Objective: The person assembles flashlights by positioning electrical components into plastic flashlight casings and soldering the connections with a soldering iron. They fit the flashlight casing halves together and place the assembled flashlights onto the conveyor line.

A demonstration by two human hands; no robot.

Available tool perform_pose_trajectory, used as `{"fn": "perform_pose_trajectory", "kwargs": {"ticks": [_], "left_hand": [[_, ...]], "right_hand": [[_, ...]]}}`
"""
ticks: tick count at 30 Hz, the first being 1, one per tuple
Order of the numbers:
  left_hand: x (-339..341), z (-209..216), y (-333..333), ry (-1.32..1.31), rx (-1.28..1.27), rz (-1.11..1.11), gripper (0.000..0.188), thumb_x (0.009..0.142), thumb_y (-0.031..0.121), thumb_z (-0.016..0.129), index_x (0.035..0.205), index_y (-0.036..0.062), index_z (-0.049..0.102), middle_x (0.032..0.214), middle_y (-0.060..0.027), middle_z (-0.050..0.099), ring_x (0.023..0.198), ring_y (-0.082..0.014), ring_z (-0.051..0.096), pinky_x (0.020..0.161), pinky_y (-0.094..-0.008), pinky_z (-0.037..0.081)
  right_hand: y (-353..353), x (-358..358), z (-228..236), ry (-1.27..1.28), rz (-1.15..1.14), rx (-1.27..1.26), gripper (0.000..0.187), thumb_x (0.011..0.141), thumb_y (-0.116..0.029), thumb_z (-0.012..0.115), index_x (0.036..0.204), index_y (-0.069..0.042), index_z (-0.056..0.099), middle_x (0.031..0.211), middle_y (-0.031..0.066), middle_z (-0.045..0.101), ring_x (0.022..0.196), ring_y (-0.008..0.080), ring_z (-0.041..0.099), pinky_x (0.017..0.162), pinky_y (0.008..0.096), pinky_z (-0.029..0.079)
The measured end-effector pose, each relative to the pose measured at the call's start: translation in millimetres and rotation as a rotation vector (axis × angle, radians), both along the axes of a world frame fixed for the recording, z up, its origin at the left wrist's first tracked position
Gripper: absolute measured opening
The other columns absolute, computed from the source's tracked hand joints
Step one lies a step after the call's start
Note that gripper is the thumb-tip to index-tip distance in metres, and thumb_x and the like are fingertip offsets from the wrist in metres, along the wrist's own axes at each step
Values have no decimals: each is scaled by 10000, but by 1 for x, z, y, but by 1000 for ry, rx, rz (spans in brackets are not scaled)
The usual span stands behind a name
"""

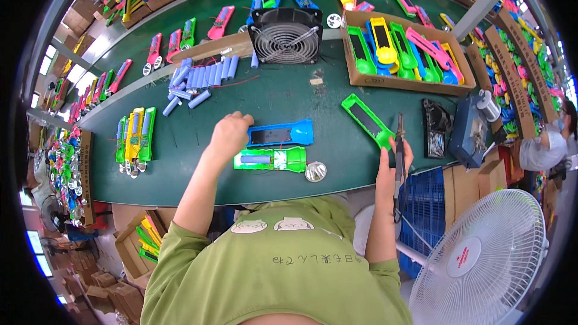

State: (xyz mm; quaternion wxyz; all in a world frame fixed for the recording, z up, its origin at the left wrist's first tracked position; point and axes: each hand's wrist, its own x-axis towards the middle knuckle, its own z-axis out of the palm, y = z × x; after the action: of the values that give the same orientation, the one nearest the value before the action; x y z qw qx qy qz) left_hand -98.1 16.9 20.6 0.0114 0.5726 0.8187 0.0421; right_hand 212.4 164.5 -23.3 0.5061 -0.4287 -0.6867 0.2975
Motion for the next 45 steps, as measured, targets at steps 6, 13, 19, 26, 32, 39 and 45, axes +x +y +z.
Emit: {"fn": "perform_pose_trajectory", "kwargs": {"ticks": [6,13,19,26,32,39,45], "left_hand": [[-10,-3,-8,-142,141,-20,196,659,35,566,835,77,641,758,-146,580,750,-305,588,665,-385,488],[-9,27,-36,-377,342,-147,237,656,-13,629,889,30,623,855,-122,573,781,-301,572,711,-359,463],[1,17,-22,-350,432,-80,181,746,50,597,926,29,601,808,-115,590,733,-288,569,681,-361,458],[31,5,12,-632,508,106,188,781,38,606,840,19,428,687,-104,584,641,-191,605,576,-286,468],[50,12,10,-1394,840,236,114,803,-38,557,879,-24,472,786,-130,629,695,-150,617,631,-252,499],[52,10,-39,-1242,915,417,29,792,-45,560,819,-48,569,800,-115,626,708,-156,614,679,-243,478],[26,3,-50,-585,822,365,26,752,-30,592,776,-18,593,748,-77,605,701,-168,569,667,-274,445]], "right_hand": [[1,4,-4,-91,-23,52,418,822,-39,575,1191,10,385,1106,132,546,1045,191,523,927,312,354],[1,2,-4,-27,7,14,400,826,-39,572,1177,10,386,1095,141,560,1043,181,526,892,288,381],[-2,3,-3,-60,-17,32,404,819,-53,586,1171,13,399,1101,138,555,1044,188,514,911,307,365],[3,4,0,-63,-76,78,457,687,-74,693,1094,-25,490,1071,133,526,994,261,504,922,356,357],[-7,-2,15,-121,72,240,378,717,-63,671,1058,-46,510,958,61,640,943,258,579,968,439,318],[-22,-68,13,-14,579,102,394,697,-24,678,1063,-56,534,960,62,642,966,275,570,834,328,449],[-24,-105,27,79,699,192,272,721,-100,698,967,-44,598,867,82,641,823,280,605,793,356,477]]}}
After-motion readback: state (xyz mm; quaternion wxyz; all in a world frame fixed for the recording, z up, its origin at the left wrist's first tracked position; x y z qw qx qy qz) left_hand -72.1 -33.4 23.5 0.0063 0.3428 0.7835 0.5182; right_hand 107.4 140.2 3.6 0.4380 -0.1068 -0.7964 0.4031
